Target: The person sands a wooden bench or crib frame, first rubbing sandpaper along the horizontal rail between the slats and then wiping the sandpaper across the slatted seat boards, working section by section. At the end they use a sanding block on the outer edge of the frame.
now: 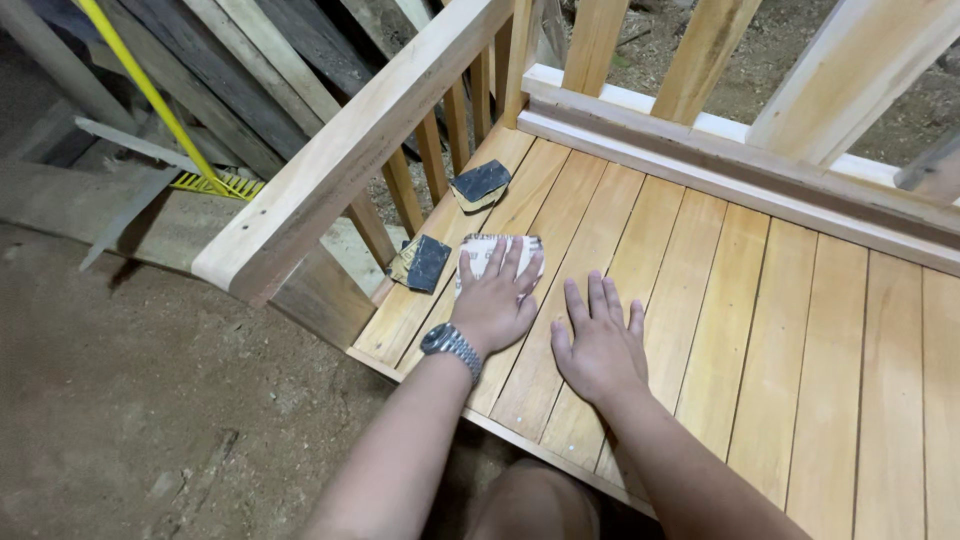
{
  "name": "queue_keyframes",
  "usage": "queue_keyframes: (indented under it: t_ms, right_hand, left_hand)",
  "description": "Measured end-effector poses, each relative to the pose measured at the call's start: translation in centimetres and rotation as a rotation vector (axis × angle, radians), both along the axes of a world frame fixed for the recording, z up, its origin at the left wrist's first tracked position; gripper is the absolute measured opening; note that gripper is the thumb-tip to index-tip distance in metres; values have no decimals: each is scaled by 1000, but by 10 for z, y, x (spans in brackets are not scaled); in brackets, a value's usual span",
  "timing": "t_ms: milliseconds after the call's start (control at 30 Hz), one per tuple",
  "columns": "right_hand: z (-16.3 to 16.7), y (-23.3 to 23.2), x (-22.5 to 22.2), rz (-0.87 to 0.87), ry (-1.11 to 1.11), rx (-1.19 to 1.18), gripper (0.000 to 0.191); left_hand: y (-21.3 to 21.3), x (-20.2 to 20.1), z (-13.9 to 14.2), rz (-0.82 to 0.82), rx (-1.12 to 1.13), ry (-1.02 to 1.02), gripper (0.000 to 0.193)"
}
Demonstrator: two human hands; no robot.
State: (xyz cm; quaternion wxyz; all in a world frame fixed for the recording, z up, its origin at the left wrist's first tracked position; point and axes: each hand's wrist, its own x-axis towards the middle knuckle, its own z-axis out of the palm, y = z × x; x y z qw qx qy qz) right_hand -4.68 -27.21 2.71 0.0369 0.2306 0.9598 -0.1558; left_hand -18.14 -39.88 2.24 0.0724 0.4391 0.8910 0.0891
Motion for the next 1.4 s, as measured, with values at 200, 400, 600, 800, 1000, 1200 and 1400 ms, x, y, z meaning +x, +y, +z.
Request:
queue_keyframes:
  t_ms: [200, 400, 600, 800, 1000, 1200, 1400]
  right_hand:
    - [0, -2, -3, 3, -7, -22, 70]
    - [-5, 0, -3, -7, 43, -14, 68]
    - [-13, 0, -1, 13, 52, 17, 69]
    - [-15, 1, -5, 16, 47, 14, 68]
    - [-17, -6, 7, 27, 59, 26, 67]
    - [-10, -47, 42, 126, 79, 55, 68]
    - [4, -55, 49, 109, 68, 22, 65]
  left_hand:
    - [-42, 50, 15, -49, 51, 14, 66]
    - [-94, 72, 26, -66, 53, -12, 65]
    - [-58, 33, 16, 26, 9, 0, 64]
    - [-118, 87, 25, -111, 71, 68, 68]
    - [-128, 63, 26, 24, 65, 80, 61]
    - [-122, 106, 37, 123, 77, -85, 51]
    - [-164, 69, 45, 173, -22, -59, 62]
